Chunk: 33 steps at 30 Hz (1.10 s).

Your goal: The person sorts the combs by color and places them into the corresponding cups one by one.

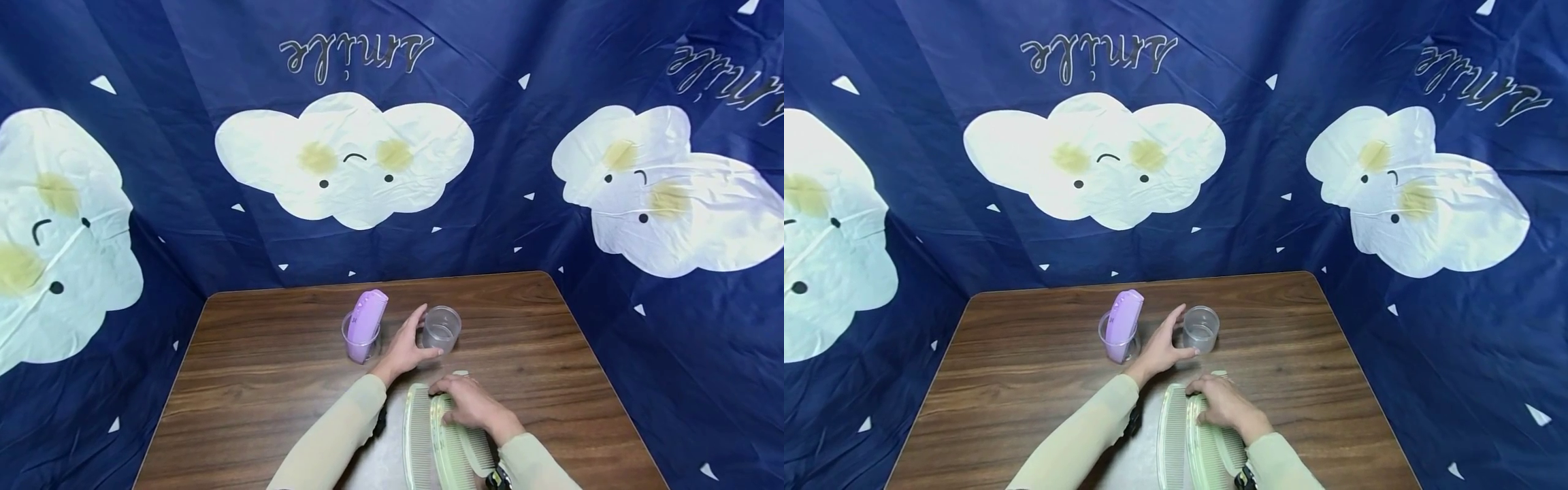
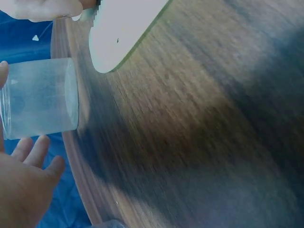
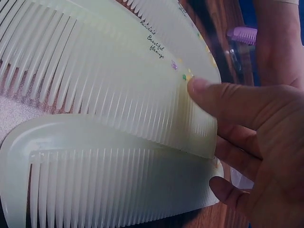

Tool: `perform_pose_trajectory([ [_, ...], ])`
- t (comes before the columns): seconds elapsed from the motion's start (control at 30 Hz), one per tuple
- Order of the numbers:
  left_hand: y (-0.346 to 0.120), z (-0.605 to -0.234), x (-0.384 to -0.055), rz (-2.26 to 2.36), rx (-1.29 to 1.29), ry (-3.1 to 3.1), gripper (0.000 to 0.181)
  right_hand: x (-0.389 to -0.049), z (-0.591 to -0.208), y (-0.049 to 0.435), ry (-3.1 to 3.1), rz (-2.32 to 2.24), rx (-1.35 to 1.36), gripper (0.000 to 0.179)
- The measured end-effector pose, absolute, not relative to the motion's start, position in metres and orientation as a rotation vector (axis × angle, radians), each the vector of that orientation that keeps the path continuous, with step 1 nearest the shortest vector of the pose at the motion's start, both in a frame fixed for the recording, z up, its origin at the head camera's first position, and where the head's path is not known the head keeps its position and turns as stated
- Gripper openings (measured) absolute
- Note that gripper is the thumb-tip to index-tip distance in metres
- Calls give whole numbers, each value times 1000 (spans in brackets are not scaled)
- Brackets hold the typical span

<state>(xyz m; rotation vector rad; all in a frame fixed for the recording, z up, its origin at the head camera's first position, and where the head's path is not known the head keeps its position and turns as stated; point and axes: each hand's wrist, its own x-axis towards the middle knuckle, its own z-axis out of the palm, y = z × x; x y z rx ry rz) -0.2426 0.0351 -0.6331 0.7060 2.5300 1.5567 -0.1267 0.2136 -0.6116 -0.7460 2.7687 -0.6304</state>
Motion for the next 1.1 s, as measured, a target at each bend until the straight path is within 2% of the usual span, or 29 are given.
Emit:
perform_pose_trajectory([
  [0.5, 39, -623, -247, 1431, 729, 2632, 82, -128, -614, 215, 2764, -681, -802, 54],
  [0.87, 38, -625, -250, 1524, 711, 2504, 81, -132, -600, 214, 2702, -763, -784, 46],
  [1.1, 38, -628, -248, 1529, 715, 2530, 88, -136, -589, 219, 2632, -833, -837, 44],
])
